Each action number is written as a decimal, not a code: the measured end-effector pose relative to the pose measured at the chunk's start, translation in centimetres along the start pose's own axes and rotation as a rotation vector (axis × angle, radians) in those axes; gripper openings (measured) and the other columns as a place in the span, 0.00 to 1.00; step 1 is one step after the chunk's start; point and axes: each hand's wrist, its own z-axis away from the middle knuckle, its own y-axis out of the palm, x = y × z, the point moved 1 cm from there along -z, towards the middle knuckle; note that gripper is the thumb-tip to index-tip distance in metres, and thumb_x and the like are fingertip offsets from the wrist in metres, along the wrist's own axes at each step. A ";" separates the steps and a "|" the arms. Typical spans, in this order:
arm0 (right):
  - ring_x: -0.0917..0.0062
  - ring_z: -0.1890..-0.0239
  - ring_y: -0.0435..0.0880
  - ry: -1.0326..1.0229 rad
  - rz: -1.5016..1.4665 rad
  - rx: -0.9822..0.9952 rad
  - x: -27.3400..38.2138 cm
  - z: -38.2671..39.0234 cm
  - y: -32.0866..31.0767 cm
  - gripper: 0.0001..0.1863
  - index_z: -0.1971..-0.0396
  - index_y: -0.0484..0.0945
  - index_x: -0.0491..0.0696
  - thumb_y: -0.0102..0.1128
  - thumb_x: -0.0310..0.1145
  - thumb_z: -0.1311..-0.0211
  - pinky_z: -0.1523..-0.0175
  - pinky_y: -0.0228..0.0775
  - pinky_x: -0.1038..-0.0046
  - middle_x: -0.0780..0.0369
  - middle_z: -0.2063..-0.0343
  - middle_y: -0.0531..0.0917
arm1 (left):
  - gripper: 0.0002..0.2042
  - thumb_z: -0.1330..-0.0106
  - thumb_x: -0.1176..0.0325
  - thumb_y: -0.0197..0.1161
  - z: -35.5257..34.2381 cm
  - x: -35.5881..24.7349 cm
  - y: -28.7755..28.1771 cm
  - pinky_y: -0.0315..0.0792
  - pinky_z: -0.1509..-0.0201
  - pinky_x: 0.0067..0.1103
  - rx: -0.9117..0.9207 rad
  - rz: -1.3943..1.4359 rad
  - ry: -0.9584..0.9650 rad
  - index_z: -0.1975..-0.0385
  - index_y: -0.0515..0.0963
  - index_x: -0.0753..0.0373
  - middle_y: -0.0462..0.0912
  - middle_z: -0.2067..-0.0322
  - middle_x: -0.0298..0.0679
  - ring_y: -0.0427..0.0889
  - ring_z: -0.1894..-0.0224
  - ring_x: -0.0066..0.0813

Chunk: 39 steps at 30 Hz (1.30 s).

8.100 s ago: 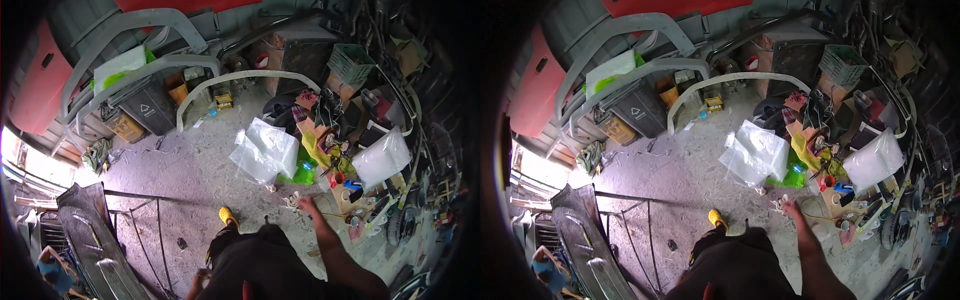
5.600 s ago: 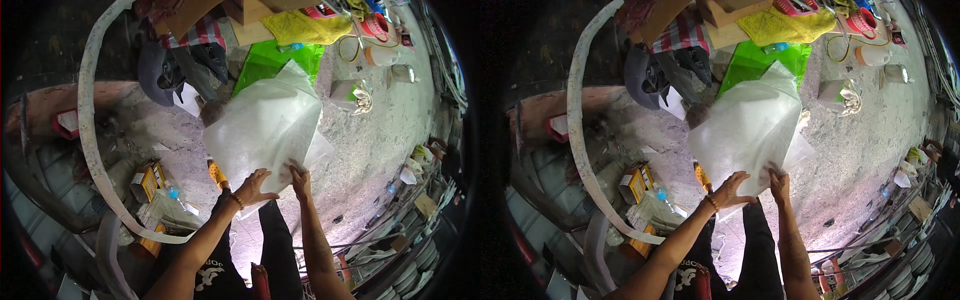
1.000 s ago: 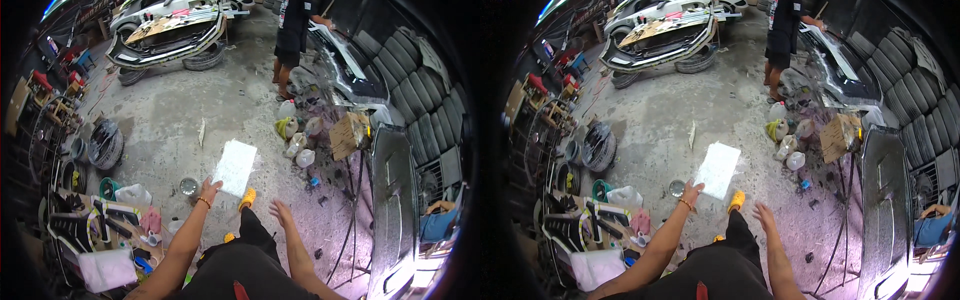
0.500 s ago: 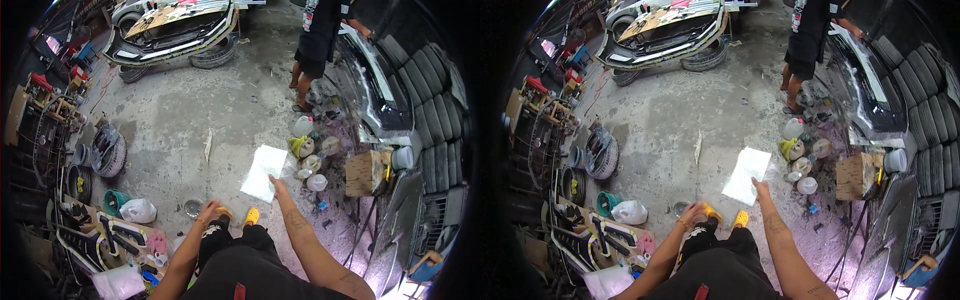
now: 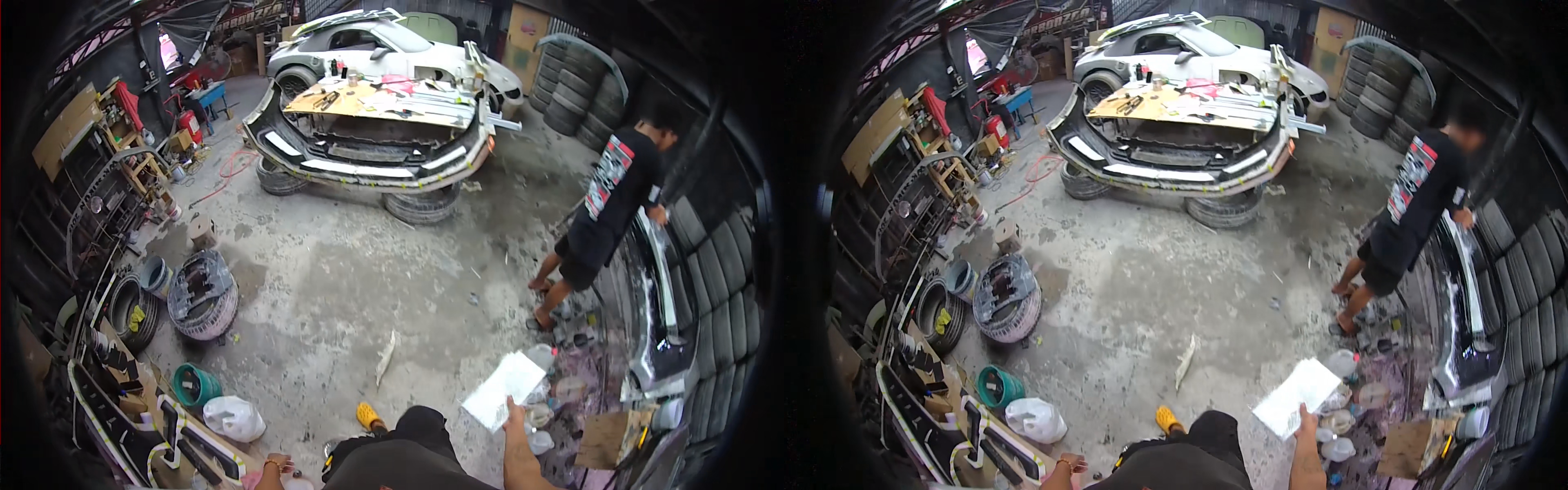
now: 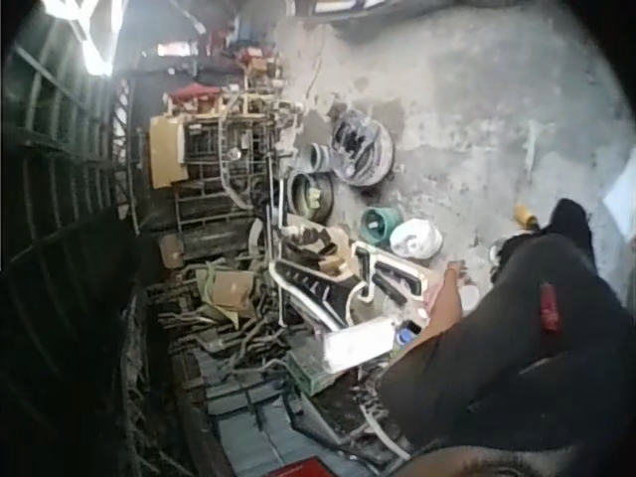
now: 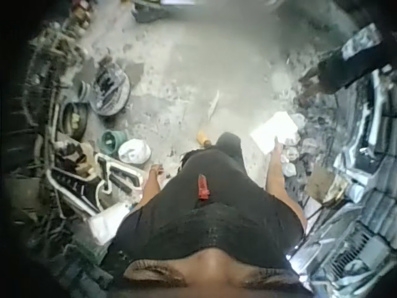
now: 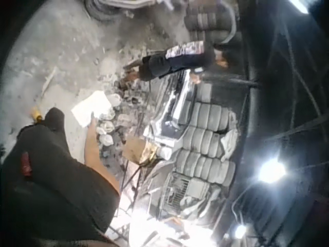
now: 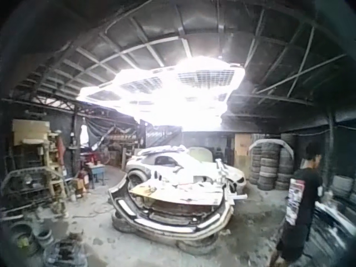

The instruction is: The person retrieves a piece of white fibrous material from a cluttered floor and applies it to the surface of a black car bumper. They tear the material into smaller strips and press them onto specific areas of the bumper, smoothing them down by hand.

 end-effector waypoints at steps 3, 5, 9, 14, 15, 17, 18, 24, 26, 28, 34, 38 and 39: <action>0.58 0.53 0.82 -0.011 -0.053 -0.089 0.4 -1.4 7.3 0.20 0.43 0.69 0.40 0.58 0.26 0.34 0.46 0.76 0.50 0.53 0.53 0.81 | 0.14 0.36 0.67 0.60 -1.9 -9.4 0.8 0.82 0.67 0.30 -0.036 -0.161 0.163 0.55 0.76 0.69 0.84 0.63 0.48 0.85 0.65 0.38; 0.57 0.52 0.82 0.046 -0.092 -0.073 0.3 -3.7 12.6 0.21 0.43 0.69 0.40 0.59 0.27 0.34 0.46 0.76 0.51 0.53 0.53 0.81 | 0.11 0.40 0.68 0.62 -2.5 -18.0 1.9 0.80 0.72 0.26 -0.031 -0.108 0.301 0.63 0.79 0.69 0.85 0.69 0.44 0.85 0.72 0.33; 0.58 0.53 0.82 0.045 -0.101 -0.027 0.0 -11.2 24.1 0.23 0.43 0.69 0.41 0.63 0.28 0.37 0.48 0.77 0.52 0.53 0.52 0.80 | 0.11 0.38 0.64 0.64 -1.8 -39.2 6.2 0.77 0.73 0.21 0.080 -0.147 0.619 0.65 0.80 0.68 0.85 0.71 0.41 0.83 0.73 0.27; 0.59 0.51 0.81 -0.051 -0.028 0.107 -0.6 -22.1 40.4 0.23 0.43 0.69 0.39 0.62 0.29 0.36 0.46 0.76 0.53 0.53 0.51 0.80 | 0.13 0.34 0.63 0.61 1.6 -62.3 12.1 0.78 0.67 0.20 0.111 -0.233 0.894 0.61 0.80 0.68 0.85 0.70 0.41 0.84 0.70 0.25; 0.61 0.50 0.80 -0.029 -0.100 0.117 -0.8 -23.6 44.6 0.25 0.43 0.67 0.38 0.63 0.26 0.38 0.47 0.77 0.56 0.53 0.50 0.79 | 0.13 0.33 0.63 0.61 1.8 -66.1 12.6 0.78 0.67 0.20 0.111 -0.241 0.935 0.61 0.79 0.68 0.85 0.70 0.41 0.84 0.70 0.25; 0.61 0.49 0.80 0.013 -0.076 0.182 -0.2 -27.4 51.8 0.27 0.42 0.66 0.37 0.64 0.27 0.38 0.46 0.77 0.57 0.53 0.50 0.78 | 0.13 0.32 0.62 0.60 2.7 -73.2 14.6 0.78 0.65 0.21 0.115 -0.331 0.978 0.60 0.79 0.68 0.85 0.68 0.41 0.84 0.69 0.25; 0.61 0.50 0.80 0.096 -0.050 0.172 -0.1 -27.1 57.6 0.28 0.42 0.66 0.36 0.66 0.28 0.39 0.46 0.77 0.58 0.52 0.50 0.78 | 0.14 0.32 0.61 0.60 3.2 -75.3 14.1 0.79 0.64 0.21 0.093 -0.369 0.970 0.60 0.78 0.68 0.85 0.68 0.41 0.84 0.68 0.26; 0.67 0.53 0.82 0.075 0.037 0.303 1.9 -33.4 77.6 0.24 0.50 0.70 0.37 0.69 0.31 0.41 0.47 0.78 0.63 0.55 0.55 0.80 | 0.13 0.36 0.63 0.65 6.2 -93.5 18.3 0.77 0.62 0.23 0.093 -0.298 1.174 0.60 0.80 0.66 0.85 0.69 0.40 0.84 0.67 0.26; 0.68 0.54 0.82 0.089 0.022 0.355 1.6 -34.3 84.5 0.23 0.51 0.70 0.37 0.70 0.31 0.41 0.48 0.78 0.63 0.55 0.55 0.79 | 0.12 0.38 0.64 0.66 7.3 -100.0 18.6 0.76 0.62 0.24 0.057 -0.259 1.253 0.61 0.80 0.65 0.85 0.68 0.40 0.83 0.67 0.27; 0.69 0.54 0.81 0.106 0.043 0.384 1.4 -35.1 90.7 0.24 0.53 0.70 0.38 0.71 0.33 0.42 0.48 0.77 0.65 0.56 0.56 0.79 | 0.11 0.39 0.65 0.67 7.5 -106.1 18.7 0.76 0.61 0.24 0.008 -0.295 1.345 0.61 0.80 0.64 0.85 0.67 0.39 0.83 0.66 0.27; 0.71 0.50 0.78 0.038 0.132 0.325 -1.9 -41.9 102.4 0.31 0.49 0.66 0.36 0.73 0.35 0.44 0.44 0.72 0.67 0.57 0.55 0.78 | 0.18 0.41 0.59 0.70 5.0 -124.7 21.6 0.76 0.57 0.25 0.046 -0.408 1.609 0.57 0.79 0.66 0.82 0.64 0.40 0.81 0.65 0.30; 0.70 0.50 0.80 -0.001 0.042 0.351 -2.5 -41.9 111.6 0.26 0.47 0.70 0.37 0.70 0.31 0.41 0.43 0.72 0.66 0.57 0.52 0.80 | 0.27 0.44 0.51 0.72 1.5 -133.8 23.0 0.75 0.54 0.27 0.001 -0.427 1.574 0.54 0.78 0.69 0.81 0.68 0.43 0.81 0.63 0.32; 0.70 0.49 0.80 0.003 0.004 0.368 -2.4 -42.3 113.7 0.26 0.46 0.70 0.37 0.69 0.31 0.41 0.43 0.73 0.66 0.56 0.52 0.80 | 0.27 0.44 0.51 0.72 0.8 -136.2 23.4 0.75 0.55 0.27 0.060 -0.454 1.512 0.54 0.78 0.69 0.81 0.69 0.43 0.81 0.63 0.32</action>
